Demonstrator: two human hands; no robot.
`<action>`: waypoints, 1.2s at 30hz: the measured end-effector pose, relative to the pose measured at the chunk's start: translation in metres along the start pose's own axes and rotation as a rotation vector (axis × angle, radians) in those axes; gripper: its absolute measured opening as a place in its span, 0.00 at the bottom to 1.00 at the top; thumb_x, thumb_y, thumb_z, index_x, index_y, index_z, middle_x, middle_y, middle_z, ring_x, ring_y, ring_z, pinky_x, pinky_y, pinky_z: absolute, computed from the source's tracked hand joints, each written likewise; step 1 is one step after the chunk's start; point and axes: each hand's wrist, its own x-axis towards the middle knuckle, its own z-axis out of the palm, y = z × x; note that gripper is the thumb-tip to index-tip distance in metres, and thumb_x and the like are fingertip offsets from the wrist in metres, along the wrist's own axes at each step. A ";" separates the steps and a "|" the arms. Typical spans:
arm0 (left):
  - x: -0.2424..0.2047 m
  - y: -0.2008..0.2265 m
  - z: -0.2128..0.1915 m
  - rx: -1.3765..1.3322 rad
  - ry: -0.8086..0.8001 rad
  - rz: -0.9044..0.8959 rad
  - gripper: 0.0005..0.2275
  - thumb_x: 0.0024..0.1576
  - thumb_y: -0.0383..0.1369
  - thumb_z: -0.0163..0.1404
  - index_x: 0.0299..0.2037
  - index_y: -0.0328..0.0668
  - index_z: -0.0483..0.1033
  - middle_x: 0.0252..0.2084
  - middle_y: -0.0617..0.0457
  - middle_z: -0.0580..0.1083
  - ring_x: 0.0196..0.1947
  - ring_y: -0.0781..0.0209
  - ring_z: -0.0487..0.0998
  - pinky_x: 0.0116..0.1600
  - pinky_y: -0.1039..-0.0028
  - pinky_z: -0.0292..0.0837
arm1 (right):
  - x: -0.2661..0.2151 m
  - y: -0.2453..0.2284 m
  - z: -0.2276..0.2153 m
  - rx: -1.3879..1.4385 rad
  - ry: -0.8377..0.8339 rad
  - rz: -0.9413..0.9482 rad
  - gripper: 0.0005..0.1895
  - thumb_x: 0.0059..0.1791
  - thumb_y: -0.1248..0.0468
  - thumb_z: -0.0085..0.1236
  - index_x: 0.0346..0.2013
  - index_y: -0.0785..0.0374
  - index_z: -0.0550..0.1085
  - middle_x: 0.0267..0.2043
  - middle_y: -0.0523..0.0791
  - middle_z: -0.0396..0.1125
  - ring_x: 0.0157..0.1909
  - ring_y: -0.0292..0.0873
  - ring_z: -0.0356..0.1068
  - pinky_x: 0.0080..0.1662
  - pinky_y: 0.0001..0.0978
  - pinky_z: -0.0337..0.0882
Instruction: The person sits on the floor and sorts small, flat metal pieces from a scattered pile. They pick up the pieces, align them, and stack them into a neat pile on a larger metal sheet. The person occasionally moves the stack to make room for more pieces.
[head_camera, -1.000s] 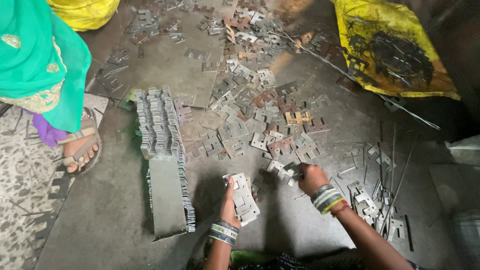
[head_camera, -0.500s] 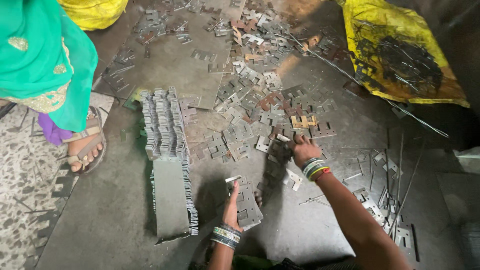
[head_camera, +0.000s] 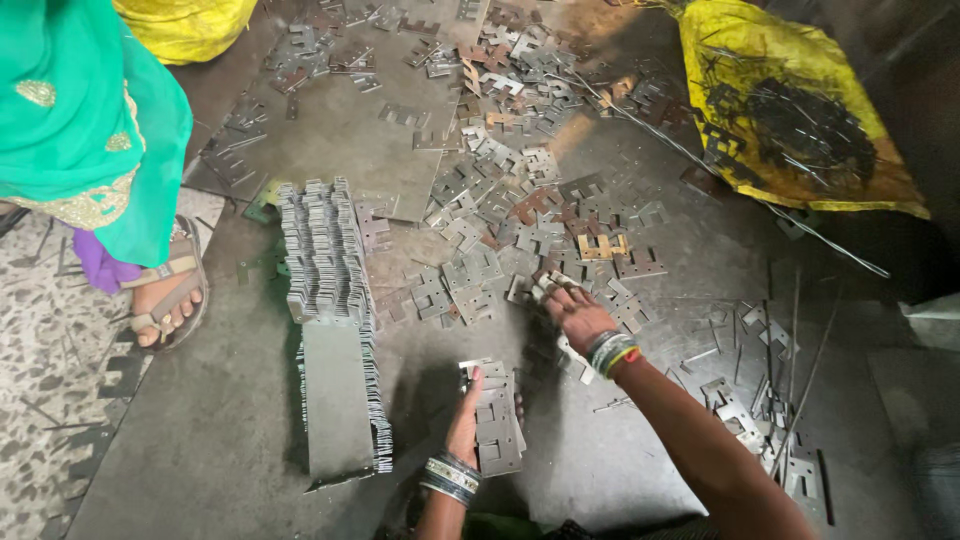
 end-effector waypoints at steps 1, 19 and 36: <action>0.003 -0.001 -0.003 0.005 0.011 -0.003 0.28 0.55 0.60 0.49 0.44 0.39 0.80 0.32 0.48 0.80 0.28 0.57 0.81 0.36 0.66 0.80 | 0.003 0.004 0.013 -0.030 0.001 -0.038 0.29 0.40 0.70 0.52 0.57 0.63 0.70 0.61 0.52 0.65 0.63 0.55 0.64 0.64 0.47 0.62; -0.002 0.005 -0.006 -0.120 0.030 0.077 0.27 0.55 0.58 0.49 0.47 0.40 0.78 0.32 0.50 0.80 0.27 0.58 0.81 0.34 0.66 0.79 | -0.062 -0.067 -0.009 0.003 0.112 -0.236 0.26 0.43 0.72 0.54 0.57 0.66 0.70 0.62 0.57 0.68 0.60 0.57 0.73 0.62 0.49 0.70; 0.024 -0.006 -0.032 -0.045 0.141 0.258 0.22 0.54 0.52 0.57 0.48 0.44 0.76 0.36 0.51 0.78 0.32 0.56 0.81 0.39 0.61 0.79 | -0.040 -0.065 -0.015 0.658 -0.075 0.470 0.14 0.46 0.65 0.57 0.45 0.65 0.78 0.37 0.57 0.79 0.35 0.49 0.82 0.40 0.36 0.79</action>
